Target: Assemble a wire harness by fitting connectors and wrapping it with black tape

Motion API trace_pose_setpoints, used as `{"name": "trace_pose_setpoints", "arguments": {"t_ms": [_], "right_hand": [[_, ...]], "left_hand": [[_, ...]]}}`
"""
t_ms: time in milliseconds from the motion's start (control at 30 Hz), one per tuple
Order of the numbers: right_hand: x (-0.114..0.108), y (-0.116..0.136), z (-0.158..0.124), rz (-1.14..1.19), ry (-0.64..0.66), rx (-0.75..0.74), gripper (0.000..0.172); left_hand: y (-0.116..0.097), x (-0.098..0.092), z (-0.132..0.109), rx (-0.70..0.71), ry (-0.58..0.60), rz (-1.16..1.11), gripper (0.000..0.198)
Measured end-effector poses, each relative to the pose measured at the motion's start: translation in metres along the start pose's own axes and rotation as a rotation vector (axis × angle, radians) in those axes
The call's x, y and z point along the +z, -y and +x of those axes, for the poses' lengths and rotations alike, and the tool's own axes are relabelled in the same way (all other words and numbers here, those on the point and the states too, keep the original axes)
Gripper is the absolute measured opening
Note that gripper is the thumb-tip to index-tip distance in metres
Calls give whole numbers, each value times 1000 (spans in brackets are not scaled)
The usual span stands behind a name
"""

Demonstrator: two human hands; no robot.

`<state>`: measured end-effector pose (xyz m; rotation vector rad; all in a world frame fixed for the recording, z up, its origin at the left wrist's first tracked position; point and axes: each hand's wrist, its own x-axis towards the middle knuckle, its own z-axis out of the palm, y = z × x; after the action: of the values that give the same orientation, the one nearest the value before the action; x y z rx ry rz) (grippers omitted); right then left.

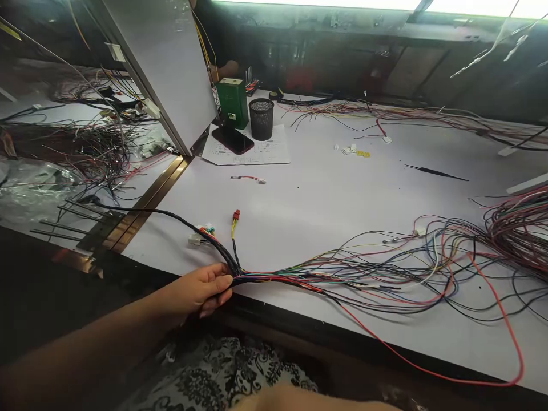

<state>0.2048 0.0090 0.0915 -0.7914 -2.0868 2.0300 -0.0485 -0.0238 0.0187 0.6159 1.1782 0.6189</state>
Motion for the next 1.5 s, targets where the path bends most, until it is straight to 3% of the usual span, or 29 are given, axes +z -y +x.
{"name": "trace_pose_setpoints", "arguments": {"t_ms": [233,400,500,667,900,1100,1200,1300,1367,1433,1500], "right_hand": [[15,-7,54,-128,-276,95,22],[21,-23,83,-206,-303,161,25],[24,-24,86,-315,-324,189,27],[25,-26,82,-469,-363,224,31],[33,-43,70,-129,-396,158,28],[38,-58,79,50,-551,77,34],[30,-57,65,8,-469,66,34],[11,-42,41,-321,-293,57,21],[-8,-26,35,-478,-292,2,23],[-28,-13,45,-575,-359,-82,27],[-44,-4,68,-621,-181,-158,40]], "left_hand": [[0,4,-1,-10,-65,-111,35],[-2,5,-4,40,-49,-95,62],[-4,7,-6,79,-34,-35,52],[-7,12,-4,30,-104,2,37],[-13,16,-7,-18,-53,-181,29],[-29,10,-12,-80,141,-269,42],[-30,8,-13,-69,151,-246,47],[-25,7,-16,-18,129,-169,46],[-21,8,-19,2,113,-87,46],[-19,12,-24,21,115,11,44],[-18,17,-28,49,120,108,38]]}}
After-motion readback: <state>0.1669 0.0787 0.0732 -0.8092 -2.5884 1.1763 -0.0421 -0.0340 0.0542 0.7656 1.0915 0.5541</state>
